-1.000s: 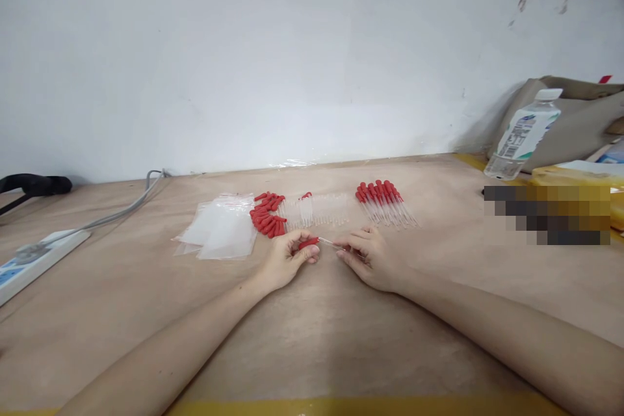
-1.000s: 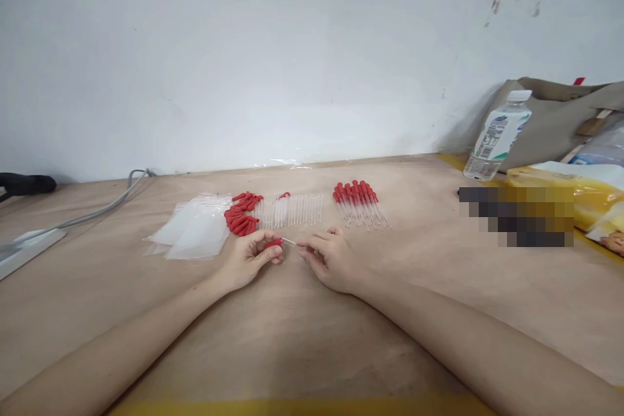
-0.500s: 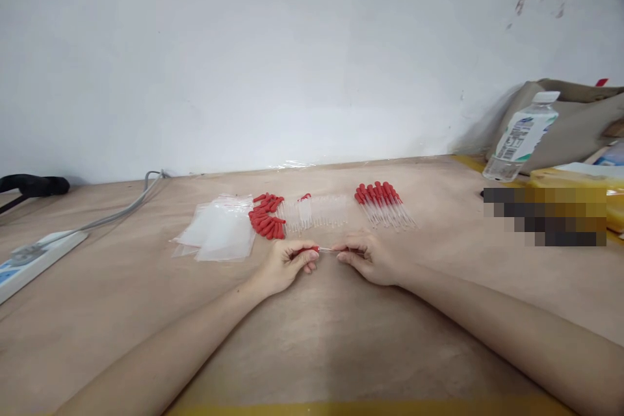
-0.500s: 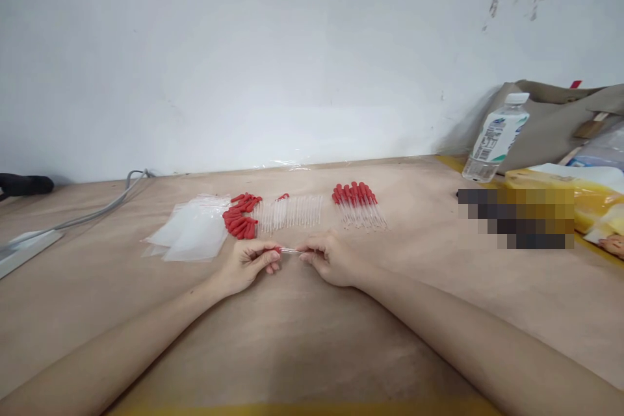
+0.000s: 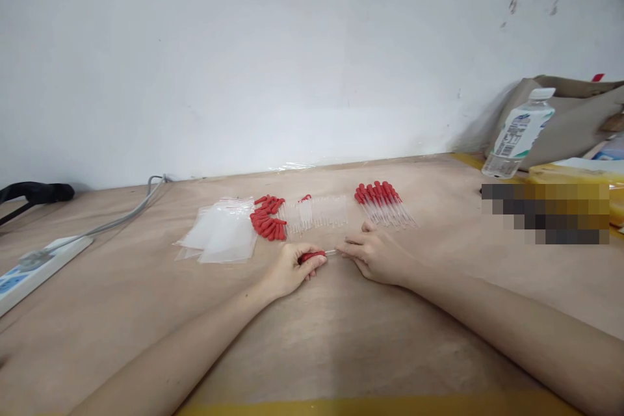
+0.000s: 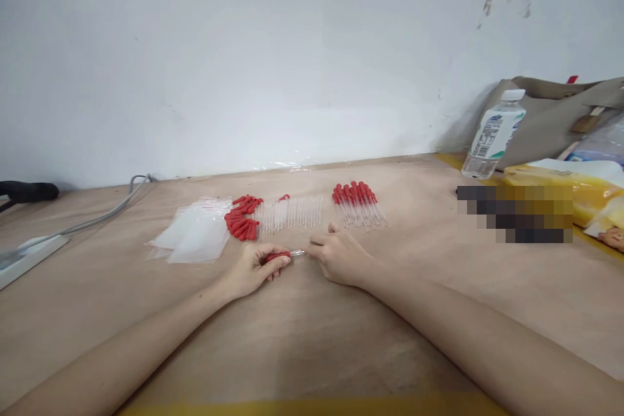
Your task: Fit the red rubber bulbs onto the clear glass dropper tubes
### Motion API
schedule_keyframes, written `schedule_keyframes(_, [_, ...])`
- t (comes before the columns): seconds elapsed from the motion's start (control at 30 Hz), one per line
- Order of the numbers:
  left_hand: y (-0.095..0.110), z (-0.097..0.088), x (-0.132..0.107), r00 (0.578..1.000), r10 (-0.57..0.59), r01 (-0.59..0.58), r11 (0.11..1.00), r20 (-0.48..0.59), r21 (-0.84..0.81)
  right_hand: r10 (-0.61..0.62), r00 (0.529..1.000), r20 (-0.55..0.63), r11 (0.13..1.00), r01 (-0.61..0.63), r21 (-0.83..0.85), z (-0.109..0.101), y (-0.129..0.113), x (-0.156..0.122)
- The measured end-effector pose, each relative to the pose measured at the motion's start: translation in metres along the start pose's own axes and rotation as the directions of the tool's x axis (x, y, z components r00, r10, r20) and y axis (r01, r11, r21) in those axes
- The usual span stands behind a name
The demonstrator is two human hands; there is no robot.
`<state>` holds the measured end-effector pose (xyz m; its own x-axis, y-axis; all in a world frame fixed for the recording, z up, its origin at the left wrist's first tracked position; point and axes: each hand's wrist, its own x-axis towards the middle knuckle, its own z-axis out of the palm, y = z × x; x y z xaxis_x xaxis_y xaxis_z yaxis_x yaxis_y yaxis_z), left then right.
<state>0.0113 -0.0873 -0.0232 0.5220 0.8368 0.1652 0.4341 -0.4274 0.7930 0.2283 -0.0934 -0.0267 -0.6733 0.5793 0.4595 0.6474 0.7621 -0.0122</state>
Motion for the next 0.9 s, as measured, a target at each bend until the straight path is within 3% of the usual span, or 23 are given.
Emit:
schedule_keyframes(0.1, [-0.003, 0.002, 0.000, 0.999, -0.026, 0.024, 0.999, -0.036, -0.043, 0.096, 0.993, -0.070, 0.987, -0.086, 0.134, 0.001, -0.003, -0.003])
schedule_keyframes(0.23, [-0.006, 0.001, 0.001, 0.998, -0.032, 0.027, 0.995, -0.052, -0.099, 0.225, 0.972, -0.069, 0.940, -0.198, 0.277, -0.004, -0.005, -0.004])
schedule_keyframes(0.63, [0.000, -0.002, 0.005, 0.984, -0.176, 0.167, 0.947, -0.008, -0.273, 0.172, 0.975, -0.142, 0.934, -0.116, 0.337, 0.007, -0.010, 0.003])
schedule_keyframes(0.9, [-0.001, -0.001, 0.001, 0.993, -0.108, 0.116, 0.962, 0.044, -0.249, 0.125, 0.987, -0.101, 0.958, -0.093, 0.271, 0.006, -0.015, 0.009])
